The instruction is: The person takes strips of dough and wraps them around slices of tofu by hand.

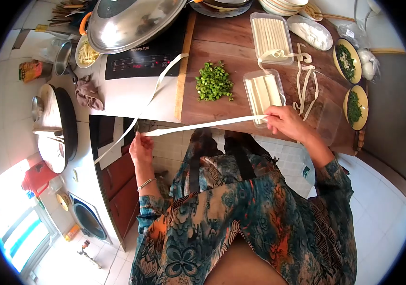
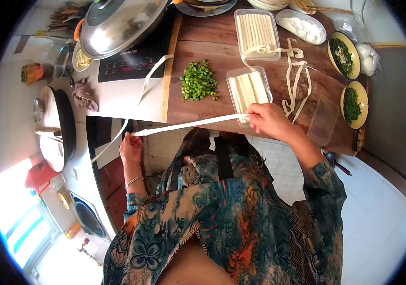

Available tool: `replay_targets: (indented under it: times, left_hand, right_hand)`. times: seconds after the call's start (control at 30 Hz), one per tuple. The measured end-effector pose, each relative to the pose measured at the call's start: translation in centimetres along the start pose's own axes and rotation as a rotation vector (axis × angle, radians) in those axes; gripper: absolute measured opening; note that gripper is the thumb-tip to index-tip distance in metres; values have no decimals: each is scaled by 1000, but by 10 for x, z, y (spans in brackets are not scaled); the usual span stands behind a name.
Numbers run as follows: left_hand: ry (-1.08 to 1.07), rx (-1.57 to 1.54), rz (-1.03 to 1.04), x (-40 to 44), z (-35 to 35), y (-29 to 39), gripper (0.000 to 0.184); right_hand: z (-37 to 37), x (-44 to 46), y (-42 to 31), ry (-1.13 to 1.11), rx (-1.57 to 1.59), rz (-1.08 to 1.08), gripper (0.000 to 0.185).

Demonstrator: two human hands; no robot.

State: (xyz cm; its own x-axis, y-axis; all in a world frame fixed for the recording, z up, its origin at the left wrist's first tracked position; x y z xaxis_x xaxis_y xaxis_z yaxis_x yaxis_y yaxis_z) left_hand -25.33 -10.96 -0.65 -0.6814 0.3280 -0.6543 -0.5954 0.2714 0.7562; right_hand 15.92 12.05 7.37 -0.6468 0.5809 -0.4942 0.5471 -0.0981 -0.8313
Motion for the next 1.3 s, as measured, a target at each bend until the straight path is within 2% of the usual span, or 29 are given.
replay_targets:
  times: [0.07, 0.1, 0.2, 0.27, 0.33, 0.37, 0.43, 0.53, 0.57, 0.67, 0.7, 0.83, 0.9, 1.17, 1.27, 1.3]
  left_hand:
    - [69, 624, 144, 0, -3, 5, 25]
    - [83, 1029, 405, -13, 7, 24, 24]
    - [113, 1305, 844, -53, 41, 58, 19]
    - [-183, 951, 698, -83, 95, 68, 12]
    - [-556, 662, 489, -130, 164, 62, 22]
    - [-767, 709, 514, -149, 194, 51, 32]
    - [-1088, 559, 332, -183, 237, 21, 32]
    - [-1346, 556, -102, -195, 251, -19, 29]
    - [-1307, 632, -78, -189, 248, -23, 19]
    - [-1170, 867, -97, -176, 230, -25, 16]
    - [-1109, 823, -93, -169, 223, -27, 18]
    - [-1102, 789, -64, -150, 201, -14, 16]
    - [-1103, 887, 26, -147, 197, -3, 16]
    - [-1095, 1106, 93, -131, 184, -9, 16]
    - [-1018, 1437, 1014, -153, 202, 0, 24]
    - [-962, 1483, 993, -165, 214, 3, 37]
  right_hand:
    - [4, 7, -6, 17, -44, -41, 15]
    - [6, 9, -14, 23, -70, -56, 15]
    - [14, 12, -34, -43, -122, -50, 18]
    - [20, 13, -49, -126, -129, 22, 19]
    - [30, 15, -63, -214, -186, -6, 21]
    - [34, 16, -74, -250, -228, -57, 21]
    - [39, 17, -90, -274, -286, -178, 23]
    - [32, 14, -105, -232, -341, -272, 22]
    - [28, 13, -104, -241, -320, -249, 22]
    - [15, 8, -92, -273, -272, -177, 22]
    - [12, 6, -88, -285, -274, -158, 21]
    - [-10, 2, -44, -260, -271, 20, 21]
    - [-21, 0, -20, -238, -192, 134, 19]
    - [-29, 4, -18, -110, -352, -62, 19]
    - [-24, 2, -27, -123, -360, -12, 20]
    - [-20, 2, -32, -136, -358, 14, 20]
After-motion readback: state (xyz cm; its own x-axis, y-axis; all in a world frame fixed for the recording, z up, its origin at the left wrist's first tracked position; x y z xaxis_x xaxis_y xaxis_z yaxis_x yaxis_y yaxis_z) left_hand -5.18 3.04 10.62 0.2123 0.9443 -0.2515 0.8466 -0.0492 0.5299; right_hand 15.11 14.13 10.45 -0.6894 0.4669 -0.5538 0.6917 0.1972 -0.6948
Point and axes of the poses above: each hand's wrist, its own x-axis towards the middle knuckle, its own z-axis out of the palm, y = z × x, the point moved 8 cm from there along x, towards the middle knuckle
